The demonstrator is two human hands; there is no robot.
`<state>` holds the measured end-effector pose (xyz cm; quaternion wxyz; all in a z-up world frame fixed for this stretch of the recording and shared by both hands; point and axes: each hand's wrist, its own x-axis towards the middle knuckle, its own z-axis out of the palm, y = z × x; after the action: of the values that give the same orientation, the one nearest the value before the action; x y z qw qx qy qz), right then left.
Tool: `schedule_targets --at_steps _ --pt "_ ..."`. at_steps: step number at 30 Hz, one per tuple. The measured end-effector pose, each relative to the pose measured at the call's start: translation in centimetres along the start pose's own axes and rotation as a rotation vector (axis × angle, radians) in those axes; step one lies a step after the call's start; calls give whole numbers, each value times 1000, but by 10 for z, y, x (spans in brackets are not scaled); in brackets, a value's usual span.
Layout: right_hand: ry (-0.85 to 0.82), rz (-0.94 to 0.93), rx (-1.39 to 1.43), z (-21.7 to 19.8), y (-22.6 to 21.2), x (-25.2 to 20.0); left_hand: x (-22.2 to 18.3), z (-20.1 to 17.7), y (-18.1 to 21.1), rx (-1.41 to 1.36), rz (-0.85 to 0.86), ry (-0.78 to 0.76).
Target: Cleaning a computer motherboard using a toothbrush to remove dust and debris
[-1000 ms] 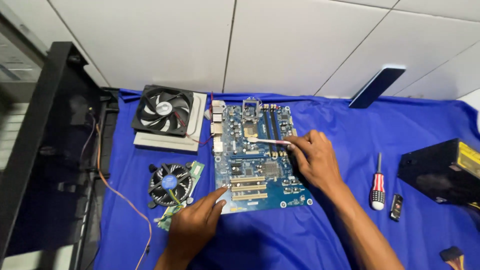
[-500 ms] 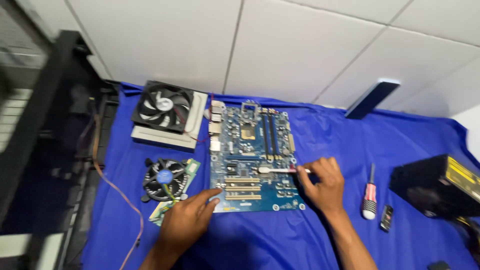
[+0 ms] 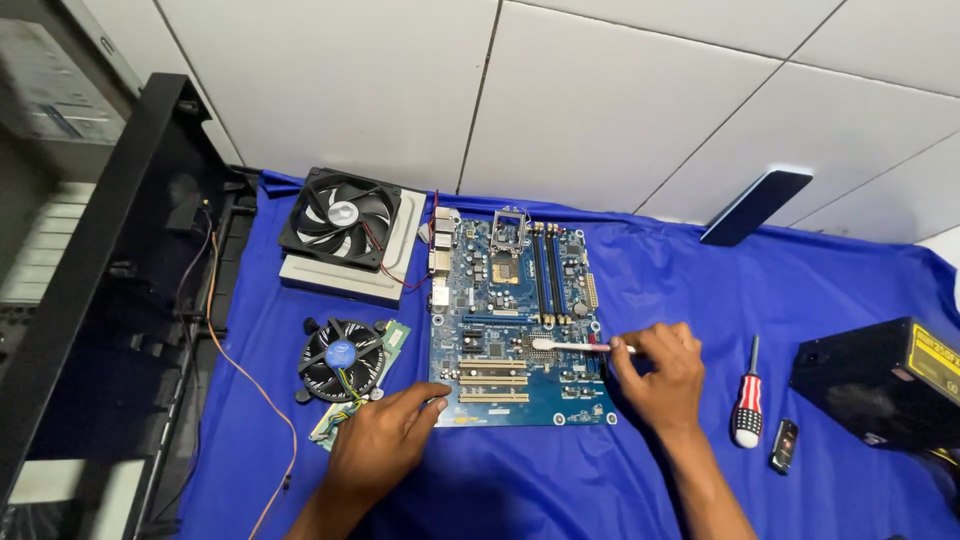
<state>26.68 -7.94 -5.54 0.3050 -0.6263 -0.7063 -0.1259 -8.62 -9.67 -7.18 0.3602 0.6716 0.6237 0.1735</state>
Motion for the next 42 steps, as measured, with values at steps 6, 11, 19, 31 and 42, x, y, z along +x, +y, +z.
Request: schedule_targets --at_steps 6,11,19,31,42 --pt "42 -65 92 -2 4 1 -1 -1 -1 -27 68 40" --pt "-11 0 2 0 23 -8 -1 -2 -2 -29 127 78" --pt "-2 -44 47 -2 13 -7 0 -2 -1 -25 221 150" --pt "44 35 95 10 25 -19 1 -3 2 -60 347 230" --pt "55 0 167 5 15 -16 -1 -5 3 -66 376 237"
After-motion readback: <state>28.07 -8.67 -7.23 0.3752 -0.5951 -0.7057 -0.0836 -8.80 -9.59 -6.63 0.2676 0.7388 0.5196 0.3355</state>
